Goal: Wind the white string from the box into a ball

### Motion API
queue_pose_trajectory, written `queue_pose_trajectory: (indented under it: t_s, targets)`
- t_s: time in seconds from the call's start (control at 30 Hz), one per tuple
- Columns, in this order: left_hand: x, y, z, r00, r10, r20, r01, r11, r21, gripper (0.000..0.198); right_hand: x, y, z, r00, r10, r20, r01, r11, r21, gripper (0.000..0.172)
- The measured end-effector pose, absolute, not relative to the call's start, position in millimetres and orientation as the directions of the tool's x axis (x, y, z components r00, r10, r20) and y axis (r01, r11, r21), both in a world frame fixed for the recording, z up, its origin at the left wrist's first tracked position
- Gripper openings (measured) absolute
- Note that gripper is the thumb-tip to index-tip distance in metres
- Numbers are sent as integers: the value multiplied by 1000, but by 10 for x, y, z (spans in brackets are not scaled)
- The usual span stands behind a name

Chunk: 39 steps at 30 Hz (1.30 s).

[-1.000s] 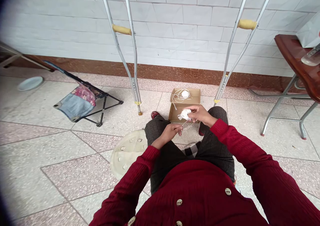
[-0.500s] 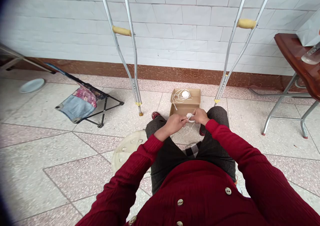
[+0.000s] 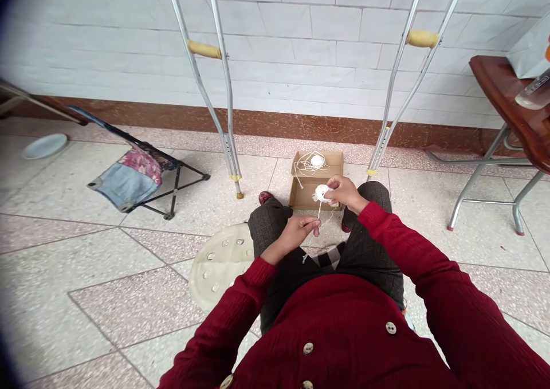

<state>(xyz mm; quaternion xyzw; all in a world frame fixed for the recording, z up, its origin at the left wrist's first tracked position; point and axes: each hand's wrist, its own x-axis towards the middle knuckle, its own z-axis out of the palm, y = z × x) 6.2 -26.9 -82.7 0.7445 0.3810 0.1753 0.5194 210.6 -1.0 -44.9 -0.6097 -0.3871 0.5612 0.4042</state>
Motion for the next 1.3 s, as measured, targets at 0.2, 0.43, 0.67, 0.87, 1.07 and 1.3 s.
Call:
queue_pose_trajectory:
  t_s: [0.2,0.43,0.67,0.87,1.07,1.3]
  targets:
    - [118,-194,-1094,626,769,-133,356,-130,925,37,2021,-204,-189,-182,913,-365,-34,-377,-926,32]
    - [98,379,-810,679,731,-68,505,-398,766,30,2054,-264,-429,-284,799,-531,509,-344,-789,30]
    - [290,198,-500,695,708,-125,458,-302,836,35,2103,198,-587,111,959,-260,743,-254,-619,32]
    - [70,46,-783,663,736,-137,348,-141,927,38,2237,244,-385,112,940,-322,157,-337,-928,37]
    - [-57,96,-1122,691,709,-141,340,-146,929,37,2255,-56,78,-188,922,-340,38,-339,-940,31]
    - [11,459,-857,682,730,-50,430,-345,834,28,2029,-352,-298,-403,735,-545,446,-363,-818,42]
